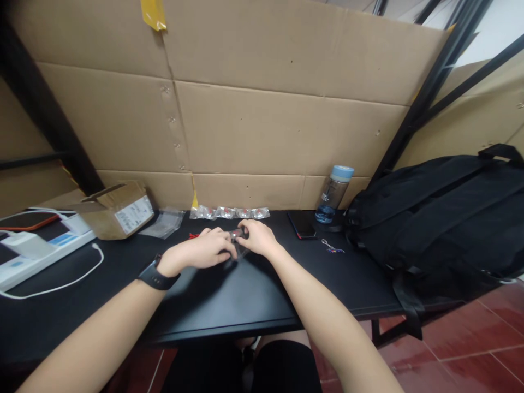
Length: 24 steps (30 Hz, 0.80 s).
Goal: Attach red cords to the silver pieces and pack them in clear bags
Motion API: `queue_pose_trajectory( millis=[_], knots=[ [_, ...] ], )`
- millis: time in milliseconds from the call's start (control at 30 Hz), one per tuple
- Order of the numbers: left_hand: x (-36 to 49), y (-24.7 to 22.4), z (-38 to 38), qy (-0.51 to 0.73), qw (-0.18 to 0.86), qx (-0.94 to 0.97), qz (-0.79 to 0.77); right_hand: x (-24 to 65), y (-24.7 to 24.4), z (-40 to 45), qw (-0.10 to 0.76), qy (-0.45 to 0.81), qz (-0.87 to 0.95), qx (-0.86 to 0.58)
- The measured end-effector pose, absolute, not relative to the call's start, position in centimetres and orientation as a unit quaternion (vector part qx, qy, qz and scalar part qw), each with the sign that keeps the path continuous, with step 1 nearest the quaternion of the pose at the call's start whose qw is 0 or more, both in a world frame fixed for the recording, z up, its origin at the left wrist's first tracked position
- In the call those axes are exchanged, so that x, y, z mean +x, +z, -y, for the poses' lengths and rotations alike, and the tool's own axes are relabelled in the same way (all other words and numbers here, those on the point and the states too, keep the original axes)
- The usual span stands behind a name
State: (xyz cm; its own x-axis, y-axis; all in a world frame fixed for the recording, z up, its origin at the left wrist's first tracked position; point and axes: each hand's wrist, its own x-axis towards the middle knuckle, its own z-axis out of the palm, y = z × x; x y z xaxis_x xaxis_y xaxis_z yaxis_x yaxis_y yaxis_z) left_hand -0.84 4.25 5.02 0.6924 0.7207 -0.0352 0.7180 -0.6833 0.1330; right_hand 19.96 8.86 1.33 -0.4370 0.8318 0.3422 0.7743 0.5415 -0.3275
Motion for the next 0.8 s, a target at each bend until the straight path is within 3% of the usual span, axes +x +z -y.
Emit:
queue_pose_trajectory(
  millis=[100, 233, 400, 600, 800],
  knots=[
    [-1.6, 4.7, -5.6, 0.081, 0.041, 0.911, -0.402, 21.1, 1.8, -9.3, 0.256, 0.140, 0.878, -0.379],
    [-1.7, 3.3, -6.9, 0.121, -0.003, 0.888, -0.444, 22.2, 1.5, -10.1, 0.271, 0.118, 0.886, -0.359],
    [-1.2, 2.5, -7.5, 0.163, 0.019, 0.884, -0.438, 21.9, 0.4, -10.7, 0.272, 0.121, 0.891, -0.342],
    [-2.6, 3.6, -8.5, 0.214, 0.131, 0.845, -0.472, 22.1, 0.8, -10.9, 0.314, 0.236, 0.844, -0.366],
    [-2.6, 2.3, -9.5, 0.267, 0.343, 0.764, -0.476, 22.0, 1.0, -10.8, 0.358, 0.377, 0.743, -0.423]
  ],
)
